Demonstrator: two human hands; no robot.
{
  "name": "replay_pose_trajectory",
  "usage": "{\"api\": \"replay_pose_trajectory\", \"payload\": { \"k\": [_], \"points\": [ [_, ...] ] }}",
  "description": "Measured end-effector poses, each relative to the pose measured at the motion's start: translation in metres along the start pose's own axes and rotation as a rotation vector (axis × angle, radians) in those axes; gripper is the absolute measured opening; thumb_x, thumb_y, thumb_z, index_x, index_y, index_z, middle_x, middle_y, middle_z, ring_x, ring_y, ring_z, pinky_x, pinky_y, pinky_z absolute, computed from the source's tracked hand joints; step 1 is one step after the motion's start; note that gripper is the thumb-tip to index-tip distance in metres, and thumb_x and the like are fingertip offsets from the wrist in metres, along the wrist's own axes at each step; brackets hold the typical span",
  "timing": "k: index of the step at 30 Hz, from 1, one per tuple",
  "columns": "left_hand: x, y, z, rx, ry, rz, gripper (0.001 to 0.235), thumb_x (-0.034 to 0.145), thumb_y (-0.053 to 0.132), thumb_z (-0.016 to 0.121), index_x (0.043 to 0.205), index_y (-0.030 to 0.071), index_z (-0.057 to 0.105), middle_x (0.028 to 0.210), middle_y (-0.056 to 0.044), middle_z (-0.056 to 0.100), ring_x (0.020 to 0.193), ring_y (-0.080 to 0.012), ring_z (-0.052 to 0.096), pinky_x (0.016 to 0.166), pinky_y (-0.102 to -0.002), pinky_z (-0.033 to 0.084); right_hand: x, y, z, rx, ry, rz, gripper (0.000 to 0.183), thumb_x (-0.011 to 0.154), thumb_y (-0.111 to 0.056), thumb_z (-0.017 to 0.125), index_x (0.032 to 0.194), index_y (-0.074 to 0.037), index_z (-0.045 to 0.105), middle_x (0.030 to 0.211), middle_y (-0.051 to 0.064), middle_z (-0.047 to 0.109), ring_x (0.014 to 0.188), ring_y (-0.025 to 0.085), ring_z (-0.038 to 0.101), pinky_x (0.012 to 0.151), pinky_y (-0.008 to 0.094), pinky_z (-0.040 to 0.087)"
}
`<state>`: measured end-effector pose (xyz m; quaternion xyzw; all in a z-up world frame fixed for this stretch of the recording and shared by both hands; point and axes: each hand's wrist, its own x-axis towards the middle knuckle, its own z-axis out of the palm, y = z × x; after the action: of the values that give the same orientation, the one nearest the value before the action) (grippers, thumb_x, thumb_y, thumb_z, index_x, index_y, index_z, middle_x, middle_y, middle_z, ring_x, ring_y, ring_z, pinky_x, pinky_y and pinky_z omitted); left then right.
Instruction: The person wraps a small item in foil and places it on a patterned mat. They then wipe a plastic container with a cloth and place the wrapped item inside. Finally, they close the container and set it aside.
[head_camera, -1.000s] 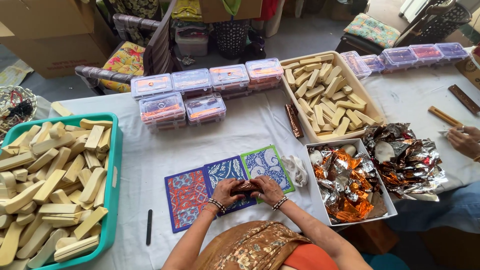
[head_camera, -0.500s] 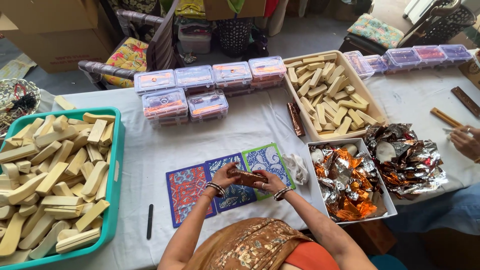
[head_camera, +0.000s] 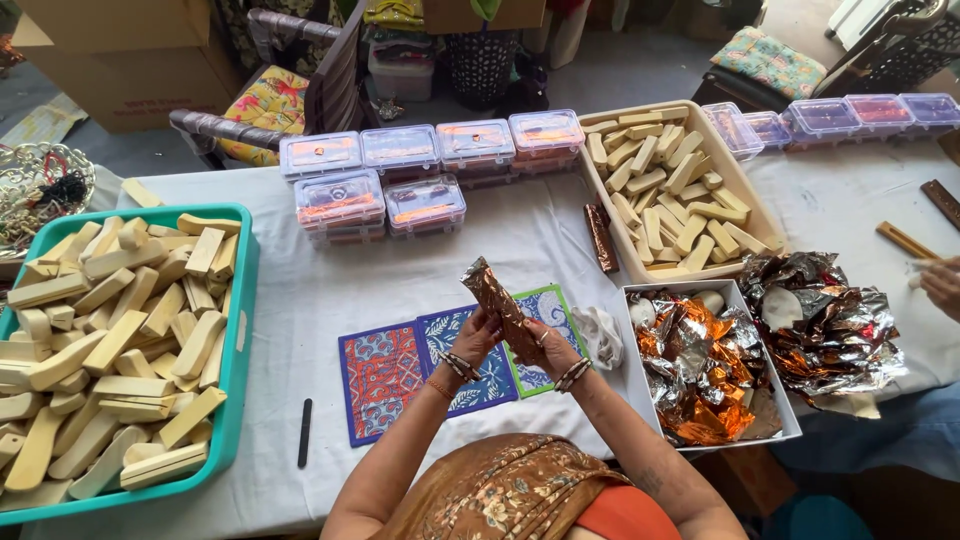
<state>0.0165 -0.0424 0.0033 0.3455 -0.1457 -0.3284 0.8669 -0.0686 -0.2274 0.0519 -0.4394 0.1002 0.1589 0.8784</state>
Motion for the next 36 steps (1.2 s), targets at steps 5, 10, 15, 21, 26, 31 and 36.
{"api": "replay_pose_trajectory", "payload": {
  "k": [5, 10, 15, 21, 26, 31, 36],
  "points": [
    [0.000, 0.003, 0.014, 0.025, 0.166, 0.042, 0.038, 0.099, 0.022, 0.067, 0.134, 0.012, 0.056, 0.126, 0.000, 0.067, 0.112, -0.0150, 0.067, 0.092, -0.036, 0.060, -0.009, -0.005, 0.038, -0.550, 0.197, -0.280, 0.041, 0.108, -0.030, 0.049, 0.142, -0.008, 0.055, 0.122, 0.006, 0.069, 0.106, 0.014, 0.065, 0.091, 0.032, 0.055],
    [-0.002, -0.011, 0.014, 0.107, 0.347, 0.059, 0.034, 0.097, 0.022, 0.070, 0.126, 0.011, 0.056, 0.116, -0.001, 0.068, 0.100, -0.0138, 0.069, 0.078, -0.036, 0.062, -0.036, -0.008, 0.077, -1.022, 0.328, -0.499, 0.041, 0.109, -0.026, 0.046, 0.145, -0.008, 0.053, 0.127, 0.013, 0.066, 0.111, 0.023, 0.065, 0.095, 0.036, 0.053],
    [0.005, -0.064, -0.025, 0.284, 0.503, 0.242, 0.041, 0.100, 0.029, 0.078, 0.126, 0.003, 0.060, 0.113, -0.007, 0.074, 0.096, -0.0147, 0.070, 0.076, -0.029, 0.060, -0.048, -0.010, 0.097, -1.400, 0.342, -0.600, 0.069, 0.090, -0.027, 0.072, 0.148, -0.005, 0.043, 0.127, 0.019, 0.063, 0.114, 0.035, 0.065, 0.094, 0.043, 0.052],
    [-0.023, -0.021, 0.020, 0.309, 0.793, -0.217, 0.053, 0.081, 0.041, 0.081, 0.118, 0.010, 0.058, 0.100, -0.003, 0.071, 0.079, -0.0167, 0.070, 0.054, -0.035, 0.055, -0.048, 0.007, 0.071, -1.457, 0.310, -0.485, 0.072, 0.087, -0.024, 0.077, 0.149, -0.006, 0.044, 0.122, 0.017, 0.068, 0.107, 0.035, 0.069, 0.089, 0.043, 0.055],
    [-0.017, -0.011, -0.005, -0.232, 0.512, -0.115, 0.030, 0.086, 0.023, 0.079, 0.107, 0.005, 0.068, 0.092, -0.008, 0.074, 0.080, -0.0231, 0.072, 0.067, -0.036, 0.062, -0.041, 0.016, 0.043, -0.819, 0.132, -0.196, 0.066, 0.094, -0.019, 0.071, 0.151, -0.005, 0.043, 0.122, 0.012, 0.070, 0.100, 0.022, 0.070, 0.081, 0.036, 0.061],
    [-0.009, 0.023, -0.005, -0.314, 0.402, 0.065, 0.019, 0.086, 0.000, 0.076, 0.102, 0.002, 0.067, 0.093, -0.011, 0.074, 0.085, -0.0263, 0.074, 0.077, -0.040, 0.063, -0.040, 0.007, 0.044, -0.460, 0.098, -0.011, 0.063, 0.095, -0.017, 0.068, 0.152, -0.008, 0.043, 0.120, 0.009, 0.070, 0.096, 0.017, 0.073, 0.076, 0.034, 0.066],
    [0.005, 0.039, -0.020, -0.219, 0.497, 0.136, 0.027, 0.081, -0.006, 0.071, 0.104, 0.008, 0.069, 0.089, -0.006, 0.074, 0.086, -0.0250, 0.075, 0.077, -0.036, 0.062, -0.038, -0.004, 0.035, -0.495, 0.142, -0.040, 0.059, 0.094, -0.017, 0.069, 0.149, -0.008, 0.050, 0.122, 0.007, 0.070, 0.094, 0.014, 0.071, 0.077, 0.032, 0.066]
  ]
}}
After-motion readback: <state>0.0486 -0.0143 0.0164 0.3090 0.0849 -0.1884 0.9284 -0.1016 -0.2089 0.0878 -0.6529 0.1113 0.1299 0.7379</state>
